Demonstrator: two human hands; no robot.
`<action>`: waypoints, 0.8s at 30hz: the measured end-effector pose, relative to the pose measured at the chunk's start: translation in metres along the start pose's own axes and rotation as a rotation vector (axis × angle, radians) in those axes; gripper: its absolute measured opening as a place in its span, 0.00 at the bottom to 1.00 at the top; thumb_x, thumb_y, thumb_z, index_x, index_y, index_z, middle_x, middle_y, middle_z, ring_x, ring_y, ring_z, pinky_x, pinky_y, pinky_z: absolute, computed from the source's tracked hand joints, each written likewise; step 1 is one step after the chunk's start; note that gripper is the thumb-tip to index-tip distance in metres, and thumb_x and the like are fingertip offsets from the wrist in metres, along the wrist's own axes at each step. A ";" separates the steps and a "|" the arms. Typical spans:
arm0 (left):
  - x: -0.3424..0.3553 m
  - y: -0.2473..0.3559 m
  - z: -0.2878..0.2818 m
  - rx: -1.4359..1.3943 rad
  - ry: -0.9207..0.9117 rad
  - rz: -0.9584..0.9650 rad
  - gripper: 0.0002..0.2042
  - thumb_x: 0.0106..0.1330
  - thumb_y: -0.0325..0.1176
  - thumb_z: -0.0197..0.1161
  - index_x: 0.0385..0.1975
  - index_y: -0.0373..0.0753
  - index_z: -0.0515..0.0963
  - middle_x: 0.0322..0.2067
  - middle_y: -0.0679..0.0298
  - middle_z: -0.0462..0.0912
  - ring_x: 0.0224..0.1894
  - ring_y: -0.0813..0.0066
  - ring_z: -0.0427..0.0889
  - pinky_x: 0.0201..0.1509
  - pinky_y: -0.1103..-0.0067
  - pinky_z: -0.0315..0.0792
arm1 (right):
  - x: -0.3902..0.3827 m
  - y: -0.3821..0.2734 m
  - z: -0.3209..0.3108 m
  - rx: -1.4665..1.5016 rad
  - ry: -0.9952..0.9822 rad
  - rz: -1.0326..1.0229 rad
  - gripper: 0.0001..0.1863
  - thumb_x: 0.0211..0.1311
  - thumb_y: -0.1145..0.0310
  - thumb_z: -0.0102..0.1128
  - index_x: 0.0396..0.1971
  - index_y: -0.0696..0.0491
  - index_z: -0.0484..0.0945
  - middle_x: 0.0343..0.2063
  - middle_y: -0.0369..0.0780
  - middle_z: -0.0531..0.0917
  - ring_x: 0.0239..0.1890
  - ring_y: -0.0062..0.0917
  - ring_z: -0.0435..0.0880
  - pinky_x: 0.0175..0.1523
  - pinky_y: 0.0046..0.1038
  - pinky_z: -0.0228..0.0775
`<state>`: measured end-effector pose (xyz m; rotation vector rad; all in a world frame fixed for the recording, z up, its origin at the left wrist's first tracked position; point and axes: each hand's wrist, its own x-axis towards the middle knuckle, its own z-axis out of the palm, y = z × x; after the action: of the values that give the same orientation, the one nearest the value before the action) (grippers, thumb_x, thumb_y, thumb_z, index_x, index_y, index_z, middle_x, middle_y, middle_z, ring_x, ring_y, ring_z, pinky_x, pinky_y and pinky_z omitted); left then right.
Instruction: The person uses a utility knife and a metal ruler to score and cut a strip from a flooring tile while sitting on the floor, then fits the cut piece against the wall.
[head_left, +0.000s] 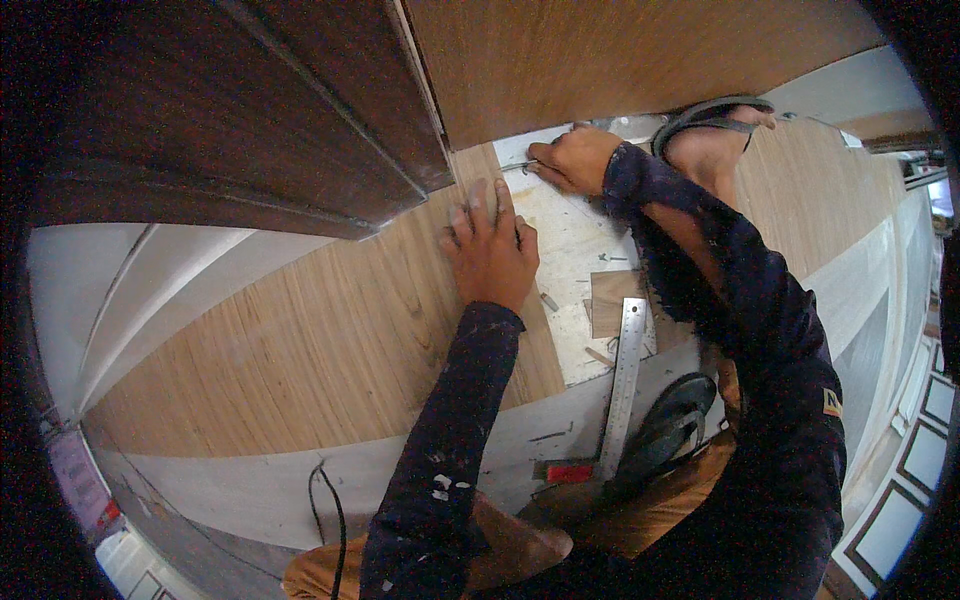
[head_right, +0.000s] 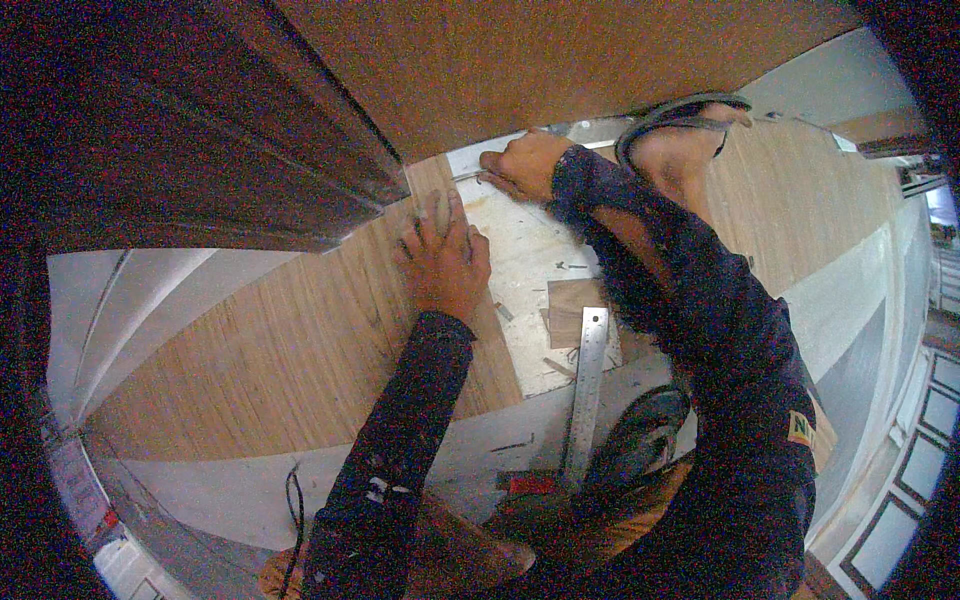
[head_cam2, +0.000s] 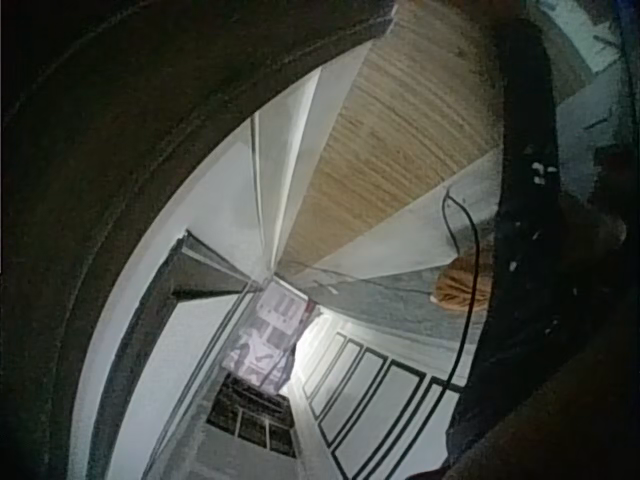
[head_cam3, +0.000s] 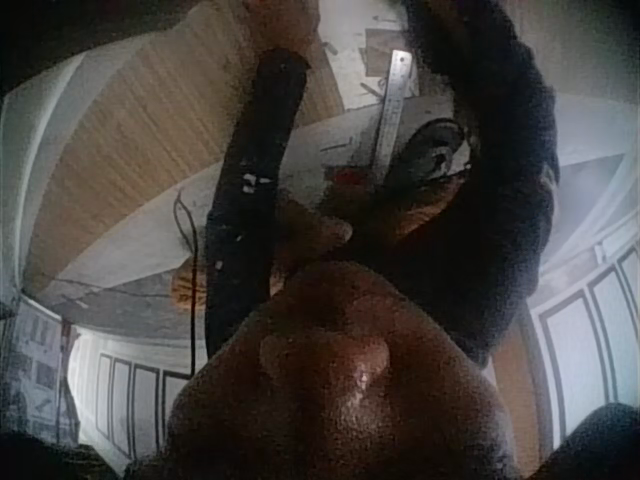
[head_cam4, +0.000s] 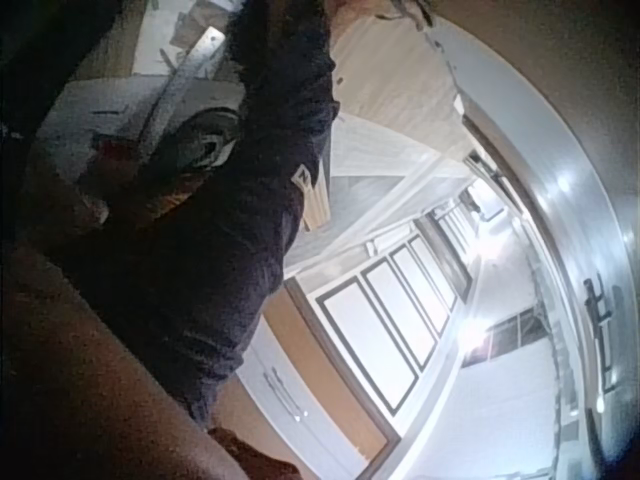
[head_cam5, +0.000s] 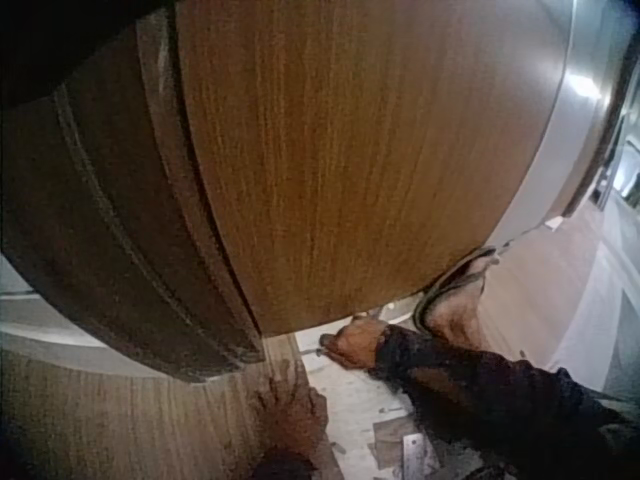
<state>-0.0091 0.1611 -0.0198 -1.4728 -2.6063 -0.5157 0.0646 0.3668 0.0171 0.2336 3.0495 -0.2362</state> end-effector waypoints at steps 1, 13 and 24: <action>0.000 0.000 0.000 -0.011 -0.009 0.002 0.27 0.64 0.43 0.55 0.64 0.47 0.71 0.66 0.62 0.66 0.63 0.52 0.66 0.61 0.52 0.60 | -0.001 0.001 0.000 -0.013 -0.014 -0.001 0.19 0.72 0.52 0.45 0.39 0.53 0.76 0.19 0.50 0.81 0.26 0.48 0.83 0.33 0.50 0.75; -0.003 -0.002 0.006 0.017 0.044 0.021 0.26 0.65 0.43 0.54 0.63 0.46 0.72 0.64 0.61 0.68 0.61 0.53 0.66 0.61 0.54 0.58 | 0.003 0.001 0.005 -0.052 0.048 -0.016 0.15 0.72 0.56 0.49 0.37 0.53 0.75 0.16 0.49 0.79 0.23 0.47 0.81 0.31 0.48 0.73; -0.004 -0.004 0.004 0.033 0.046 0.031 0.25 0.65 0.43 0.54 0.63 0.46 0.71 0.64 0.62 0.68 0.61 0.53 0.67 0.61 0.54 0.59 | 0.006 -0.002 0.004 0.003 0.051 -0.022 0.15 0.72 0.56 0.48 0.39 0.53 0.75 0.16 0.50 0.79 0.23 0.49 0.81 0.31 0.49 0.73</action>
<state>-0.0099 0.1574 -0.0251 -1.4714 -2.5406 -0.4940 0.0589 0.3651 0.0130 0.2092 3.1042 -0.2392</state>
